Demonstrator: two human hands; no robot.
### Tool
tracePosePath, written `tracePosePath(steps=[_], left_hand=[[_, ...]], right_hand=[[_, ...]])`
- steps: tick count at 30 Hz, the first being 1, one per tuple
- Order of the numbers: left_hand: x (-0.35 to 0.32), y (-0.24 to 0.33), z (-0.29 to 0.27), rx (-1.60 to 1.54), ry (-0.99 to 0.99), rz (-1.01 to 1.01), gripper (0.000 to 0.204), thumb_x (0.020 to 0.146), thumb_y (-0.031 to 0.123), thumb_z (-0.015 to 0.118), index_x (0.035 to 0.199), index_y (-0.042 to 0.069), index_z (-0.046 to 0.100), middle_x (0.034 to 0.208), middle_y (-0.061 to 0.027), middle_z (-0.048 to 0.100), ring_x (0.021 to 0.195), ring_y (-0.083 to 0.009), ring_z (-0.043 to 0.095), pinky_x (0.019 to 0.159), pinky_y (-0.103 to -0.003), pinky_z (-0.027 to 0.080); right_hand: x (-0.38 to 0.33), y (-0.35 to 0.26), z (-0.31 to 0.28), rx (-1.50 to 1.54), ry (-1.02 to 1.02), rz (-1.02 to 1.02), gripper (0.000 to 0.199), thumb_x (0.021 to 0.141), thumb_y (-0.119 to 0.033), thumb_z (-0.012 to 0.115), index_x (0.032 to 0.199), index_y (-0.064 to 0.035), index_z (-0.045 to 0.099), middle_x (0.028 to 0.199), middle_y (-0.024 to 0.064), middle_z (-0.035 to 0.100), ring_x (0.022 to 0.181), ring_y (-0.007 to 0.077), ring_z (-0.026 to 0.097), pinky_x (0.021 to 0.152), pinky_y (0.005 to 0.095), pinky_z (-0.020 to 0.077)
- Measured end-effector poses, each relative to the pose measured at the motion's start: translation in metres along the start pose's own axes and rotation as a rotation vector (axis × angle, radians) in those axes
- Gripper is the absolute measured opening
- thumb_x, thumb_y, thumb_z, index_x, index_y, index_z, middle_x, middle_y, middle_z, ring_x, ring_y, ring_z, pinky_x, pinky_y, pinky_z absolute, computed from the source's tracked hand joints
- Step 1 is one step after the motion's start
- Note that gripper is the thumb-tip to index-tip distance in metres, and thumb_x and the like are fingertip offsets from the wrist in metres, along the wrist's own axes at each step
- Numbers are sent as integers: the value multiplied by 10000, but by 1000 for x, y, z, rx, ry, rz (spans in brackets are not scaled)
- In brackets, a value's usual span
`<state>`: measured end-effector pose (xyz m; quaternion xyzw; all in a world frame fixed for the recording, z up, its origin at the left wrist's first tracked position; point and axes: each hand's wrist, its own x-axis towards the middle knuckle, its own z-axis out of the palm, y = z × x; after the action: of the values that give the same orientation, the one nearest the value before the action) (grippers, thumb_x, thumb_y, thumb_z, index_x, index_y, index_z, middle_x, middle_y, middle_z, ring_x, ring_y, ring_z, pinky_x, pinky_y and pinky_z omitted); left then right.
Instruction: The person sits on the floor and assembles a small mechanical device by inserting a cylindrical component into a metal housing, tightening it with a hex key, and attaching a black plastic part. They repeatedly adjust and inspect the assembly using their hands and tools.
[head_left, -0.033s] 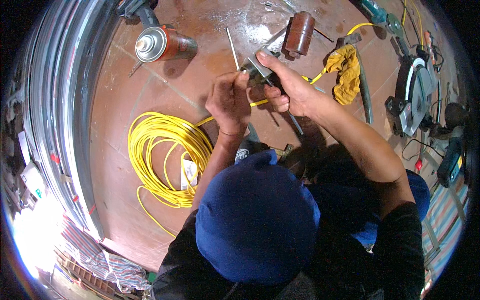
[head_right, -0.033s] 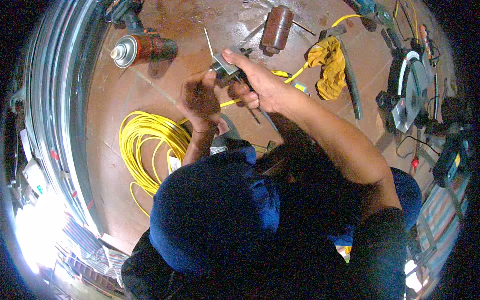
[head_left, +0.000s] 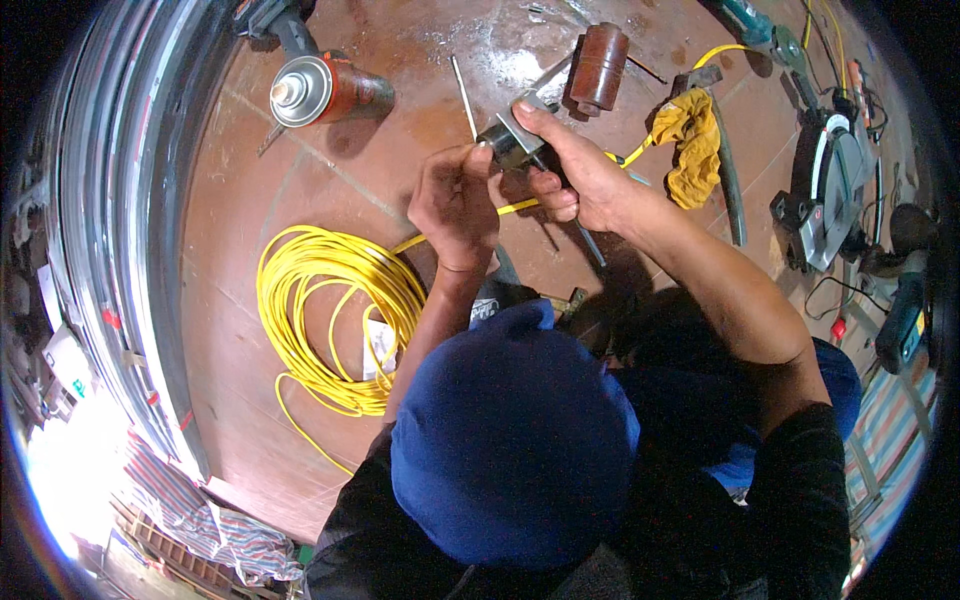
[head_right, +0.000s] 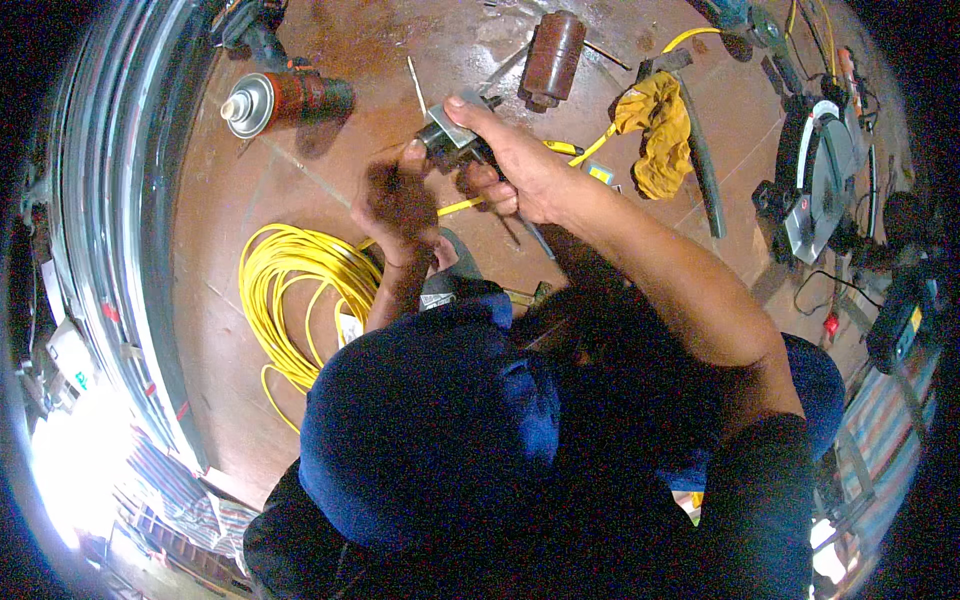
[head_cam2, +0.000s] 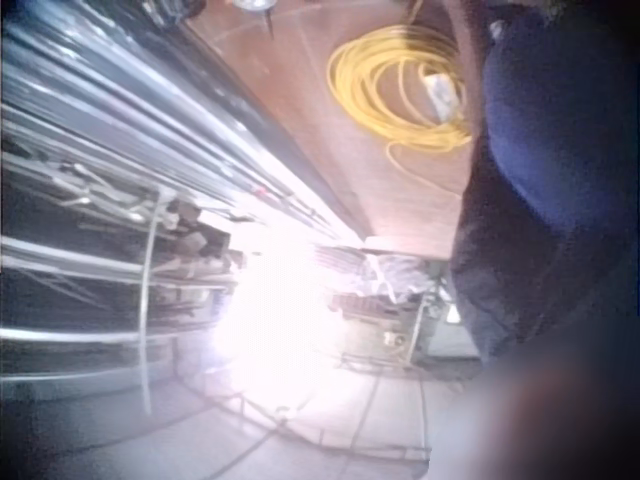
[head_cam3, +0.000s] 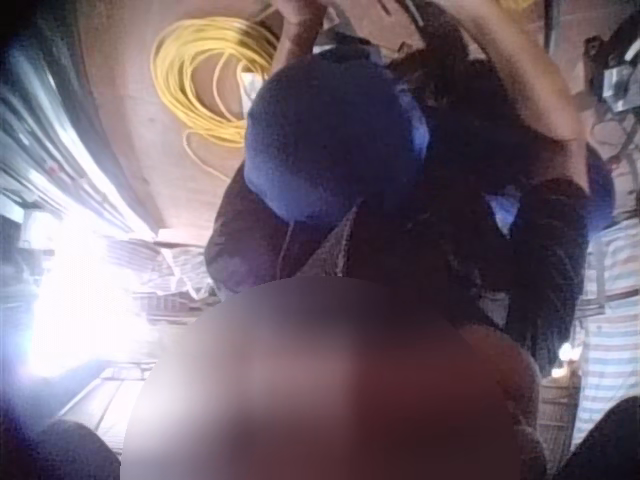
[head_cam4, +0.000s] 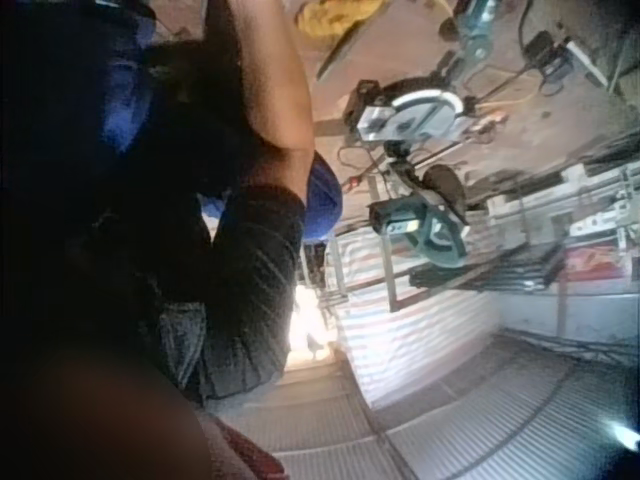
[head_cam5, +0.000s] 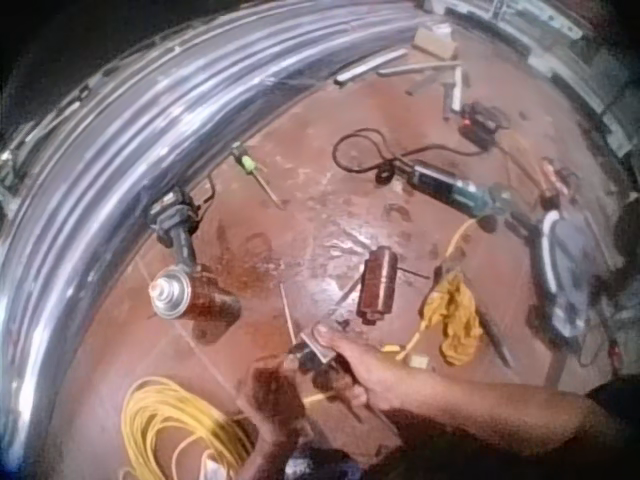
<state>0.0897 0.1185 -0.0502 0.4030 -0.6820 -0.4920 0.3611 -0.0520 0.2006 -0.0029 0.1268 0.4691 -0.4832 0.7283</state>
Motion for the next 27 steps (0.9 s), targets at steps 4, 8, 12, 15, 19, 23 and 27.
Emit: tracePosePath(steps=[4,8,12,15,19,23,27], left_hand=[[-8,4,-4,-319,21,-356,164,987,146,690,955,-12,662,769,-62,692,707,-137,648,692,-290,550],[-7,-3,0,-624,-47,-574,173,1018,158,634,1035,-14,639,889,-105,696,801,-182,676,772,-328,568],[-8,-12,5,-986,-58,-763,164,1040,146,570,1105,-1,604,1039,-129,690,932,-229,694,853,-385,583],[-7,-20,3,-1069,-86,-801,148,1037,132,558,1121,15,589,1077,-128,690,974,-253,696,887,-412,584],[-9,-26,1,-1118,-111,-736,147,1024,118,569,1133,21,588,1091,-133,686,984,-263,695,887,-417,584],[-8,-24,2,-1137,-123,-726,207,1030,148,549,1187,19,585,1122,-146,685,1025,-286,692,908,-433,577],[-5,-14,4,-1118,-140,-895,321,1051,241,497,1274,22,572,1171,-168,675,1064,-324,684,927,-451,567]], right_hand=[[3,-1,1,-378,249,-244,610,889,-672,639,956,-69,698,615,21,589,505,122,540,461,295,402],[7,-4,2,-742,433,-590,748,792,-654,754,1119,10,652,1007,216,721,966,314,710,872,452,536],[0,-5,6,-934,484,-691,807,753,-632,802,1151,41,600,968,262,710,936,397,717,833,470,554],[-6,-5,12,-984,443,-767,827,768,-663,793,1109,55,566,926,248,689,907,359,711,810,433,543],[-7,-6,19,-1040,495,-799,883,730,-708,791,1094,58,547,904,259,677,903,384,710,799,450,538],[-8,-7,21,-1063,505,-812,882,719,-712,788,1119,43,570,920,277,690,914,442,701,805,490,547],[-13,-11,21,-1127,495,-760,878,722,-702,799,1100,56,566,928,275,687,925,426,711,798,453,546]])
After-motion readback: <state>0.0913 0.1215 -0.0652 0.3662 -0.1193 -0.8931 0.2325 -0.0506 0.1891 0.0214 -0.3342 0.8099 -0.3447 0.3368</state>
